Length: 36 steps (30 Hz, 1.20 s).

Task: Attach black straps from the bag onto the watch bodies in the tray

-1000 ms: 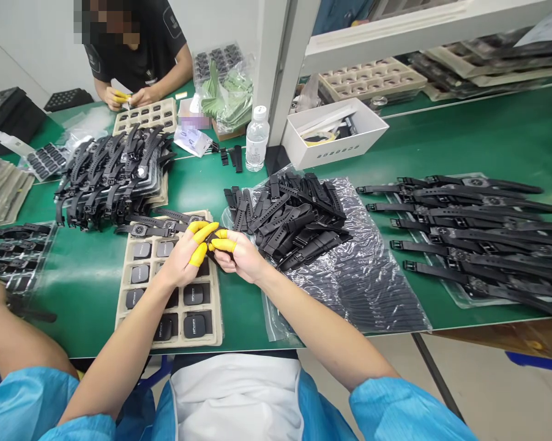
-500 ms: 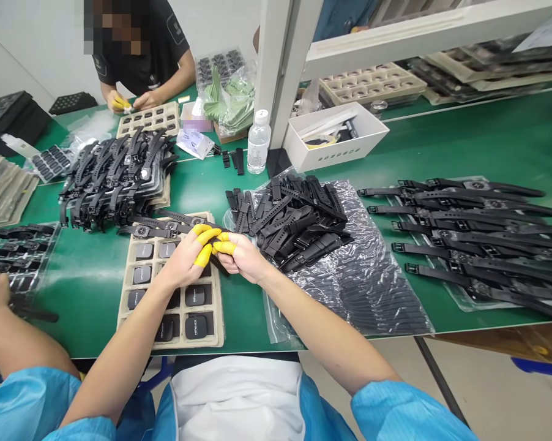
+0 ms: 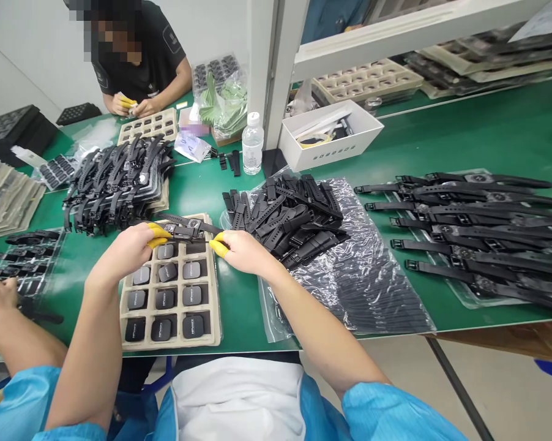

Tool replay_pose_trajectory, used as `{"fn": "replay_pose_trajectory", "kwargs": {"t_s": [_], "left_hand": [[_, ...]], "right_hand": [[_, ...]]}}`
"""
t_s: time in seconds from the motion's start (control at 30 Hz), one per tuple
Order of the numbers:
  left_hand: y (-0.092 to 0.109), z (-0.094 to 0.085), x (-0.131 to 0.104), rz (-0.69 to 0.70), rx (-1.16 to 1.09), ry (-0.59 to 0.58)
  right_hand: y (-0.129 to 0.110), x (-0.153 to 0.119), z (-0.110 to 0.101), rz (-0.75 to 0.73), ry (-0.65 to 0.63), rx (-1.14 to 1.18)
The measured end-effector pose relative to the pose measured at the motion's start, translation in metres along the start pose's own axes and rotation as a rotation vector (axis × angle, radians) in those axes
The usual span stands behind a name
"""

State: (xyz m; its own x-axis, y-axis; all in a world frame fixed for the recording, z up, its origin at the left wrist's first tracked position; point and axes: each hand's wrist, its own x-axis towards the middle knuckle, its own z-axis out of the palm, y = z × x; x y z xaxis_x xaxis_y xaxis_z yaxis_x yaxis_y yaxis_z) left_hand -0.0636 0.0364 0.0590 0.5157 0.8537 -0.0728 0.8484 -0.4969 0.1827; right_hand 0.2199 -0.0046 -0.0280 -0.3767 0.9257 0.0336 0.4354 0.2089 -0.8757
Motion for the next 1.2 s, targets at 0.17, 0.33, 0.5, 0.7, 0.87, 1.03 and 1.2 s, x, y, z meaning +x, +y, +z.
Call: {"fn": "replay_pose_trajectory", "kwargs": {"t_s": [0.17, 0.33, 0.5, 0.7, 0.87, 1.03, 1.2], "left_hand": [[-0.016, 0.013, 0.011, 0.044, 0.003, -0.118], [-0.017, 0.035, 0.021, 0.072, 0.128, -0.011], [-0.011, 0.040, 0.006, -0.070, 0.258, 0.178], [0.004, 0.036, -0.028, -0.107, 0.302, 0.015], [0.015, 0.041, -0.033, -0.082, 0.405, -0.064], [0.015, 0.045, -0.025, -0.079, 0.431, -0.046], [0.008, 0.047, -0.025, -0.076, 0.393, -0.005]], "right_hand": [[-0.007, 0.000, 0.005, 0.106, -0.015, -0.180], [-0.005, -0.001, 0.009, 0.154, 0.043, -0.343], [-0.006, -0.004, 0.007, 0.044, 0.203, -0.426], [-0.011, -0.015, -0.020, -0.085, 0.559, -0.491], [0.015, -0.032, -0.052, 0.068, 0.371, -0.726], [0.035, -0.035, -0.056, 0.118, 0.282, -0.802], [0.031, -0.032, -0.054, 0.088, 0.315, -0.792]]}}
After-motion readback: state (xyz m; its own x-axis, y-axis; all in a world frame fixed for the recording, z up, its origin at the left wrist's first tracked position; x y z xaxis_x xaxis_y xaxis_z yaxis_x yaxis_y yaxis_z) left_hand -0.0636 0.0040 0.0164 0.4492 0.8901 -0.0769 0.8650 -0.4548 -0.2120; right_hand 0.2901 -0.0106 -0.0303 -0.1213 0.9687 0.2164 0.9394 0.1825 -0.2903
